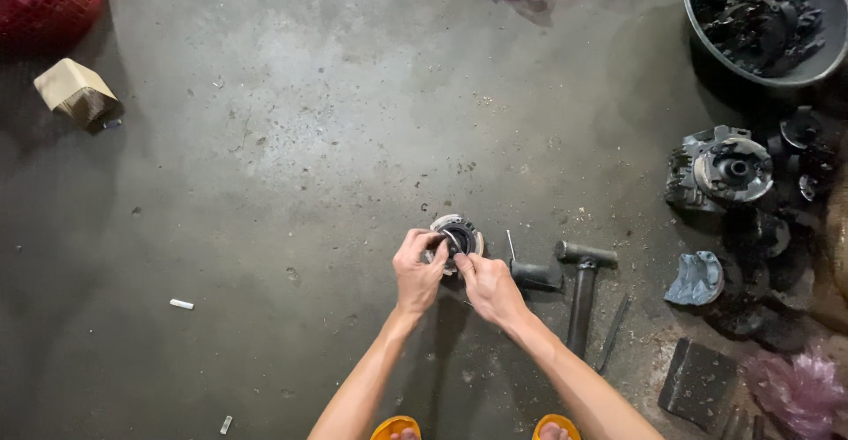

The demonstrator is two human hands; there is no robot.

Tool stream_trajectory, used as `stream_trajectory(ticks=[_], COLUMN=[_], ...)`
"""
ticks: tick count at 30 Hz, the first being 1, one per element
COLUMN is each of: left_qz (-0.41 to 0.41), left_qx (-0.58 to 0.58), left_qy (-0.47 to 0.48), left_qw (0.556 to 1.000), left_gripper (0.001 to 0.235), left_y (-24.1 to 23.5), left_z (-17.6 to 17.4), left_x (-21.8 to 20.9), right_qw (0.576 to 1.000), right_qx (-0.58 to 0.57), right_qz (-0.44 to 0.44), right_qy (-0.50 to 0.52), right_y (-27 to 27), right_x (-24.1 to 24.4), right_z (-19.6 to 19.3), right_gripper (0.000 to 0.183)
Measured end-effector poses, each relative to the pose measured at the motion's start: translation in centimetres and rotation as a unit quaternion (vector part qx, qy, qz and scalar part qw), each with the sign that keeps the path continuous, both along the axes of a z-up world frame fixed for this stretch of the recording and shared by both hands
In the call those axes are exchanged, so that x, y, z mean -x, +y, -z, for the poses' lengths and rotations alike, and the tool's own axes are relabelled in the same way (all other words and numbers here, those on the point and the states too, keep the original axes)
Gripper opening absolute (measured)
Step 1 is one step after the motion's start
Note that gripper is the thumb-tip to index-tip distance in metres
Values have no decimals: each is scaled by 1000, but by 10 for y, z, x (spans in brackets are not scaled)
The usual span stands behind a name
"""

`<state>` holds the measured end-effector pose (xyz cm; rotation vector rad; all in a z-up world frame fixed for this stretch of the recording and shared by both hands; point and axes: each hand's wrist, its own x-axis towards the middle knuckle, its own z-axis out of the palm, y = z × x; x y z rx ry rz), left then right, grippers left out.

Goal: Cleaning a metal component on a bench grinder and then assembling engine parts on the floor

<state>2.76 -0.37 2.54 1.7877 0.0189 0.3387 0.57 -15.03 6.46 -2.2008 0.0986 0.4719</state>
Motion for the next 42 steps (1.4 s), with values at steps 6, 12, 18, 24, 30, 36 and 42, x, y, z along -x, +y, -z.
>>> stream_trajectory(ticks=[6, 12, 18, 24, 30, 36, 42], left_qz=[-25, 3, 61, 121, 158, 146, 141], left_qx=[-13, -30, -52, -168, -305, -313, -333], left_qy=[-35, -20, 48, 105, 128, 121, 82], left_qw=[999, 999, 996, 973, 930, 931, 929], left_gripper=[7, 6, 4, 7, 16, 14, 11], left_y=[-7, -3, 11, 5, -4, -10, -15], left_z=[0, 11, 40, 49, 59, 59, 63], left_x=[6, 11, 10, 10, 8, 13, 10], right_qw=[999, 999, 998, 991, 985, 983, 983], right_qx=[1, 8, 23, 79, 94, 118, 103], right_qz=[29, 33, 52, 53, 13, -14, -9], right_qy=[-13, -25, -39, 99, 141, 141, 154], right_y=[-3, -1, -22, -48, -44, -44, -43], right_x=[7, 16, -12, -49, -59, -64, -68], right_z=[19, 38, 20, 63, 64, 63, 71], right_gripper=[55, 50, 30, 53, 57, 58, 55])
